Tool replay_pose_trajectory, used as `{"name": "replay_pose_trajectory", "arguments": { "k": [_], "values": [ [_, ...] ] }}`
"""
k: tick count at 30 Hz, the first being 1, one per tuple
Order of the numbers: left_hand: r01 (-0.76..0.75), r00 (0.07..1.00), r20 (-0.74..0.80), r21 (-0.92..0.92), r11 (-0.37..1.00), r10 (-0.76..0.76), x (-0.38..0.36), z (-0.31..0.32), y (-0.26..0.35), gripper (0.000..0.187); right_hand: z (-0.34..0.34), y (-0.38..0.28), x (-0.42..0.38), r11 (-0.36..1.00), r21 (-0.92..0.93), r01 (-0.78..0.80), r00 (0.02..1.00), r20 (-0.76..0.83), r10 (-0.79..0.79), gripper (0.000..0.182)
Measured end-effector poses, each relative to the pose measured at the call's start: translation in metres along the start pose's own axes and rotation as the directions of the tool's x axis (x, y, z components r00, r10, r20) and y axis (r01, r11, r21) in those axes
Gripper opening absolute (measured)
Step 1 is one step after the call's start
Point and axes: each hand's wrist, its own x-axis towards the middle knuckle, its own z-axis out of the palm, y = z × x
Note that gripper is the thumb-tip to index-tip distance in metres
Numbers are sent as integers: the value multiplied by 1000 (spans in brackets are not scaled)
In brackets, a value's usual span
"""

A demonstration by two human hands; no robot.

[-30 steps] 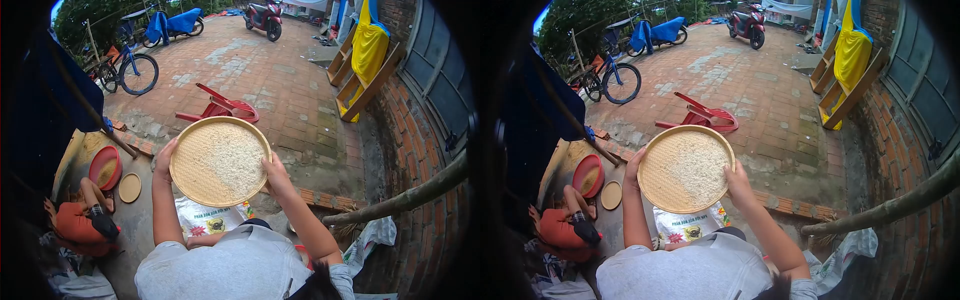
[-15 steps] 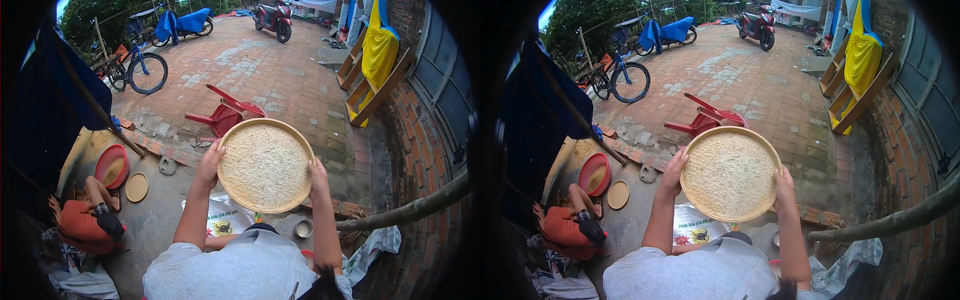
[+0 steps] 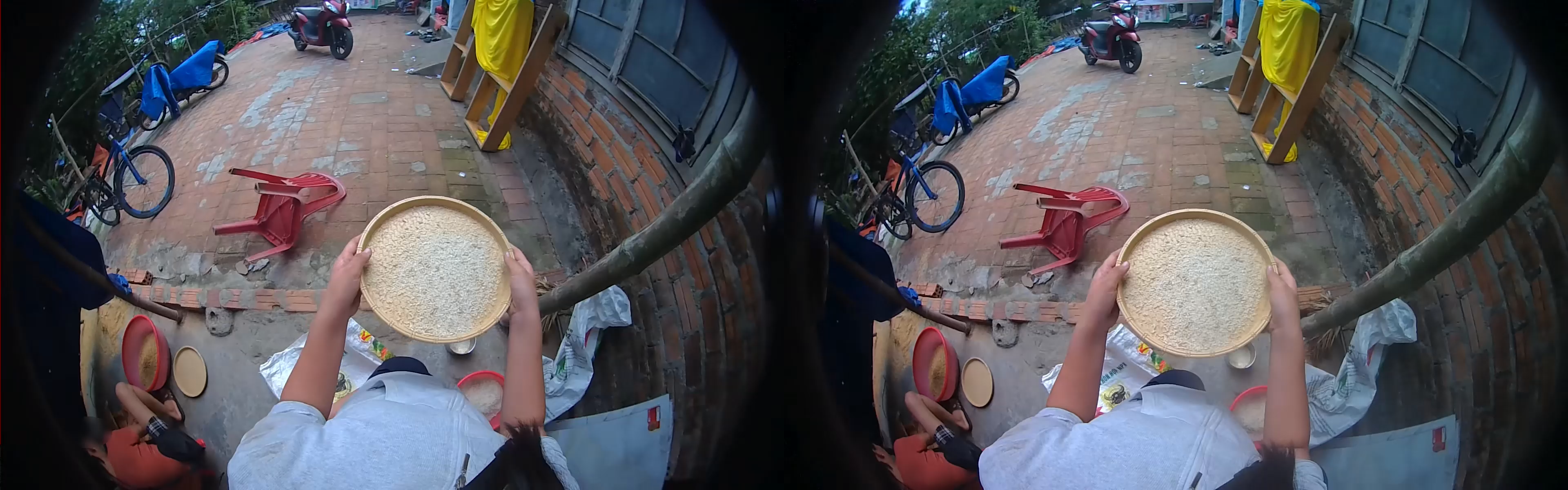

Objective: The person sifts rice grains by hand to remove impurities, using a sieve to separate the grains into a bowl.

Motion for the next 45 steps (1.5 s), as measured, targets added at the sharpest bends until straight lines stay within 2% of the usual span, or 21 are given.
{"name": "replay_pose_trajectory", "arguments": {
  "k": [5, 6, 10, 12, 15, 18, 21, 23, 25, 27, 29, 32, 34, 35, 38, 40, 41, 42, 43, 44, 45],
  "values": [
    [71, 993, 91, -14, 997, -70, 22, -4, 34, 36, 33, 5, -40, 991, -102, 81, 993, -78, -89, 38],
    [96, 987, 126, 4, 995, -95, 29, -6, 39, 36, 36, 13, -43, 996, -39, 78, 995, -55, -80, 41],
    [85, 976, 192, 89, 992, -101, 33, 45, 14, 40, -18, -4, -45, 983, -83, 166, 954, -239, -181, 36],
    [62, 967, 238, 108, 992, -86, 26, 81, -16, 41, -70, -13, -45, 971, -43, 235, 941, -242, -238, 33],
    [182, 932, 312, 36, 983, -184, 31, 89, -19, 39, -69, -32, -70, 976, 43, 212, 936, -296, -190, 36],
    [202, 922, 323, 72, 977, -215, 50, 64, 0, 36, -26, -4, -85, 974, -68, 218, 906, -357, -228, 43],
    [220, 905, 357, 74, 973, -232, 54, 75, -8, 36, -27, 28, -90, 922, -262, 286, 786, -486, -382, 40],
    [210, 917, 324, 109, 972, -234, 44, 104, -33, 36, -72, 10, -101, 935, -146, 322, 797, -492, -351, 36],
    [126, 913, 370, 137, 983, -169, 28, 139, -74, 36, -110, -18, -124, 963, -54, 266, 825, -504, -256, 31],
    [181, 880, 425, 116, 977, -213, 25, 150, -81, 36, -113, -42, -147, 971, -16, 238, 830, -516, -212, 33],
    [303, 836, 456, 77, 950, -303, 29, 156, -68, 36, -103, -23, -150, 949, -85, 303, 767, -569, -296, 34],
    [346, 786, 520, 79, 935, -335, 47, 159, -69, 33, -89, 7, -151, 913, -174, 369, 657, -646, -388, 35],
    [252, 800, 512, 186, 950, -313, 43, 174, -74, 31, -102, 16, -158, 906, -154, 395, 602, -701, -382, 35],
    [235, 802, 512, 206, 950, -309, 33, 186, -84, 30, -119, 12, -170, 911, 11, 413, 638, -717, -280, 35],
    [172, 743, 597, 267, 948, -303, 14, 212, -105, 31, -149, -5, -213, 904, 79, 419, 657, -713, -243, 35],
    [153, 621, 627, 492, 857, -471, 7, 229, -106, 32, -158, -9, -240, 885, -14, 465, 589, -741, -322, 35],
    [155, 594, 645, 494, 855, -481, 7, 237, -110, 32, -161, -8, -251, 880, -27, 474, 562, -760, -327, 35],
    [-185, 690, 654, 574, 798, -311, 11, 243, -113, 33, -162, -4, -260, 875, -69, 479, 518, -782, -345, 35],
    [-490, 717, 688, 611, 621, -111, 10, 254, -114, 33, -164, 1, -269, 870, -109, 481, 476, -801, -363, 35],
    [-563, 678, 735, 541, 624, -25, 5, 268, -114, 36, -165, 7, -275, 859, -107, 500, 435, -827, -356, 35],
    [-571, 659, 751, 528, 628, -32, -4, 283, -112, 36, -167, 13, -282, 853, -114, 510, 411, -838, -358, 35]
  ]
}}
